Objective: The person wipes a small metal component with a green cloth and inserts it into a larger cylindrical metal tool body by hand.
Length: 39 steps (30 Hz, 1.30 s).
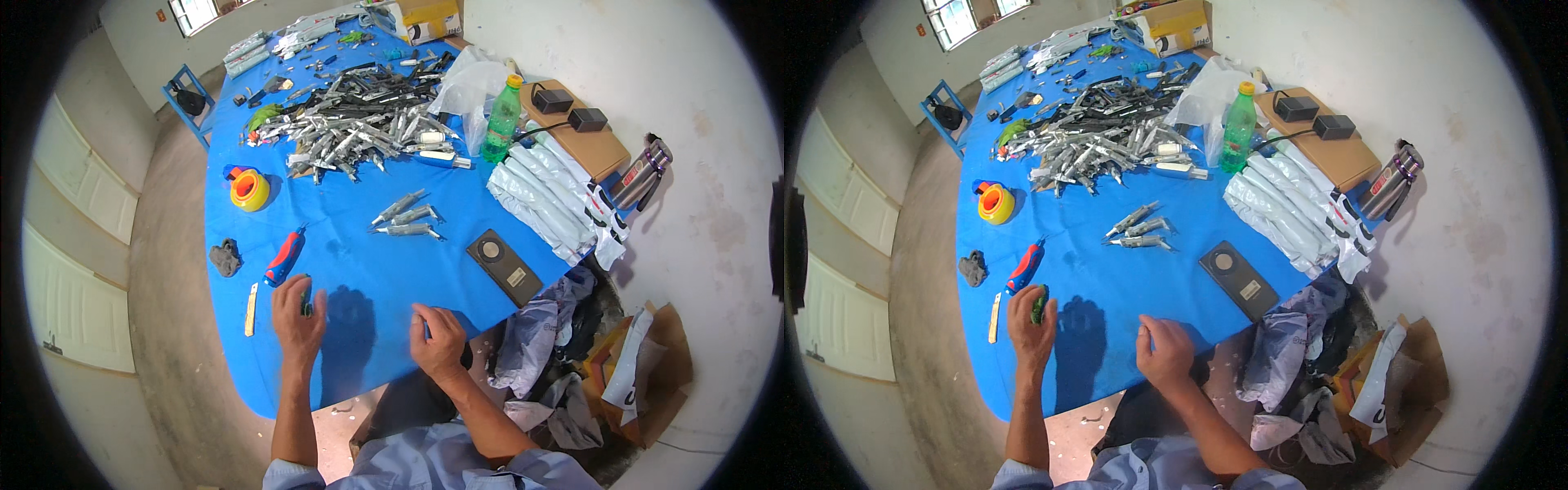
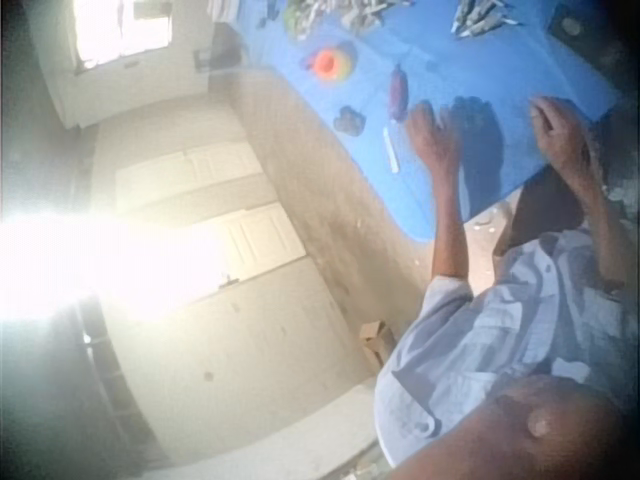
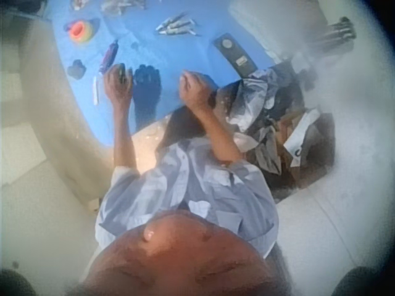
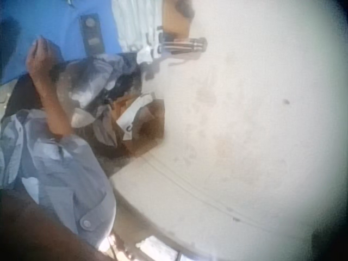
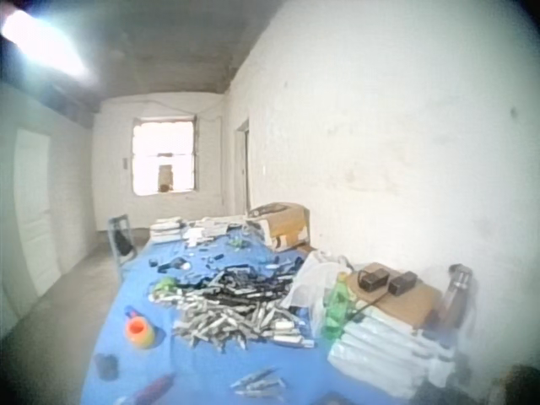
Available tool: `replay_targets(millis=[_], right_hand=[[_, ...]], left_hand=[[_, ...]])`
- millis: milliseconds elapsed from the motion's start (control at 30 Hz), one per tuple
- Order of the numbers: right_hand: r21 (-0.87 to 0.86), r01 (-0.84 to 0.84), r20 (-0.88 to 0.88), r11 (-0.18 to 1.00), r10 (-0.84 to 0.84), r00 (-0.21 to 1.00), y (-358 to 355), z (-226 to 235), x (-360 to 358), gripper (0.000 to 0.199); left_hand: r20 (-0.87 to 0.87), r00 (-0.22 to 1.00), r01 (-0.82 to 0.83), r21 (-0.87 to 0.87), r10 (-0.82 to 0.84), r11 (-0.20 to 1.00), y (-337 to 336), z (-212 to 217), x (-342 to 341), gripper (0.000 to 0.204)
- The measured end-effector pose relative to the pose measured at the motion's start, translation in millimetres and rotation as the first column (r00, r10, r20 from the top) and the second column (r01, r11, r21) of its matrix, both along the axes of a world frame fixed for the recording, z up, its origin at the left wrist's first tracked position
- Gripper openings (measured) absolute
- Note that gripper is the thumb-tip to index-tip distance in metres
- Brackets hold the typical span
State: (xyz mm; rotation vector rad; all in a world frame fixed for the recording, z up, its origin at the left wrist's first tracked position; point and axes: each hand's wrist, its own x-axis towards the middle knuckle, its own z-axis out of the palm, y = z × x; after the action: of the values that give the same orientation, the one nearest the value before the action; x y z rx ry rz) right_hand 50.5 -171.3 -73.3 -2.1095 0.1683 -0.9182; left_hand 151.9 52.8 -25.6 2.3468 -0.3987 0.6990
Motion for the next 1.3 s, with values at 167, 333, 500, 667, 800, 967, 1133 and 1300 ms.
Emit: replay_targets(millis=[167, 333, 500, 667, 800, 967, 1133, 1300], right_hand=[[-0.004, 0.008, 0.005, 1.0, -0.008, 1.0, 2, 2, -1, 0.014], [0.018, 0.008, 0.022, 1.0, -0.009, 1.0, -2, 0, -1, 0.014], [0.033, -0.012, 0.023, 0.999, 0.011, 1.0, -5, 9, -3, 0.015], [0.056, -0.007, 0.052, 0.998, 0.004, 0.999, -6, 8, -2, 0.015], [0.066, -0.003, 0.074, 0.998, -0.002, 0.997, -7, 5, -2, 0.016], [0.078, -0.009, 0.067, 0.997, 0.003, 0.998, -7, 4, -4, 0.016], [0.089, -0.009, 0.089, 0.996, 0.001, 0.996, -4, 2, -3, 0.016], [0.157, -0.001, 0.05, 0.988, -0.007, 0.999, -8, 0, -4, 0.017]], left_hand=[[-0.004, 1.0, 0.028, 0.082, -0.027, 0.996, -20, -3, 18, 0.026], [-0.052, 0.987, 0.157, 0.09, -0.153, 0.983, -64, -8, 32, 0.025], [-0.043, 0.971, 0.241, 0.167, -0.237, 0.956, -108, -7, 50, 0.023], [-0.018, 0.955, 0.288, 0.276, -0.295, 0.917, -141, -13, 73, 0.025], [-0.057, 0.958, 0.284, 0.311, -0.28, 0.907, -151, -21, 83, 0.029], [-0.091, 0.954, 0.3, 0.33, -0.286, 0.895, -146, -23, 89, 0.023], [-0.12, 0.946, 0.324, 0.272, -0.302, 0.906, -123, -22, 60, 0.019], [-0.176, 0.95, 0.273, 0.055, -0.26, 0.96, -111, -17, -11, 0.019]])
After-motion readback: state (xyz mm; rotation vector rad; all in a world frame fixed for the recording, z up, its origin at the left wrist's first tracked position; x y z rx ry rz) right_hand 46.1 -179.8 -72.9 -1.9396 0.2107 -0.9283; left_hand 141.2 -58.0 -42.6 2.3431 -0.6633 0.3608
